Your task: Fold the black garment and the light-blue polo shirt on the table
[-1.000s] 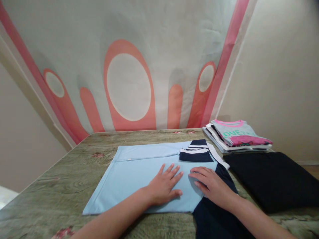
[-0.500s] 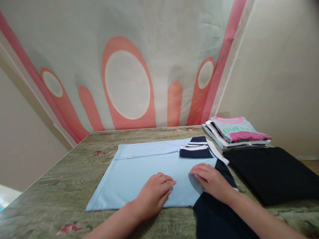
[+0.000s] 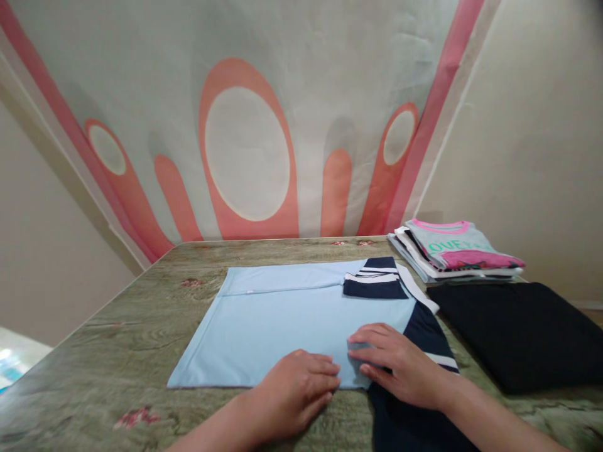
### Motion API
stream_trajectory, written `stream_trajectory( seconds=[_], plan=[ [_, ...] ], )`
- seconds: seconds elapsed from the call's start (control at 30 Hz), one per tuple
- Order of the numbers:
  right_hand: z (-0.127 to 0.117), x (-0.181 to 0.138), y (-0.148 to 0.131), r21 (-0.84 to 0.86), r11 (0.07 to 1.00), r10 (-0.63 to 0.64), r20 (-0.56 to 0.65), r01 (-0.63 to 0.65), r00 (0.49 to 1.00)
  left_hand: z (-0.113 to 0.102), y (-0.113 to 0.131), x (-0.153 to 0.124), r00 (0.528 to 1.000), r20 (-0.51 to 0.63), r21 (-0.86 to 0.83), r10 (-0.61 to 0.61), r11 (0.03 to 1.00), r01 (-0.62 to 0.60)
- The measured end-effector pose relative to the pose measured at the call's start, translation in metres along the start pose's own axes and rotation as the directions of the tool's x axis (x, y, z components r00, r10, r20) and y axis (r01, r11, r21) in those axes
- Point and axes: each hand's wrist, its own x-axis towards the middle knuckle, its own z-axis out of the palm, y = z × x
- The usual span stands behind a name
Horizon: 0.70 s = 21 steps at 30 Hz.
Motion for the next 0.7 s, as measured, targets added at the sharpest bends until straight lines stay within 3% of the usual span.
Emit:
stream_trajectory(
  seconds=[0.13, 0.3, 0.43, 0.57, 0.7],
  plan=[
    [0.0, 0.002, -0.018, 0.105, 0.994, -0.01, 0.081, 0.001, 0.997, -0.005, 0.003, -0.014, 0.998, 0.021, -0.028, -0.057, 0.998, 0.058],
    [-0.001, 0.006, -0.031, 0.143, 0.989, 0.02, 0.12, -0.037, 0.993, 0.003, -0.019, -0.054, 0.947, -0.173, 0.182, -0.27, 0.937, 0.3],
    [0.001, 0.006, -0.03, 0.147, 0.988, 0.03, 0.123, -0.048, 0.992, -0.003, -0.027, -0.082, 0.926, -0.167, 0.172, -0.338, 0.915, 0.365],
    [0.005, 0.004, -0.03, 0.15, 0.987, 0.033, 0.116, -0.051, 0.993, -0.018, -0.028, -0.082, 0.88, -0.18, 0.083, -0.44, 0.885, 0.459],
    [0.011, 0.004, -0.027, 0.132, 0.989, 0.051, 0.097, -0.064, 0.994, -0.021, -0.044, -0.068, 0.831, -0.262, 0.247, -0.49, 0.799, 0.549]
  ],
)
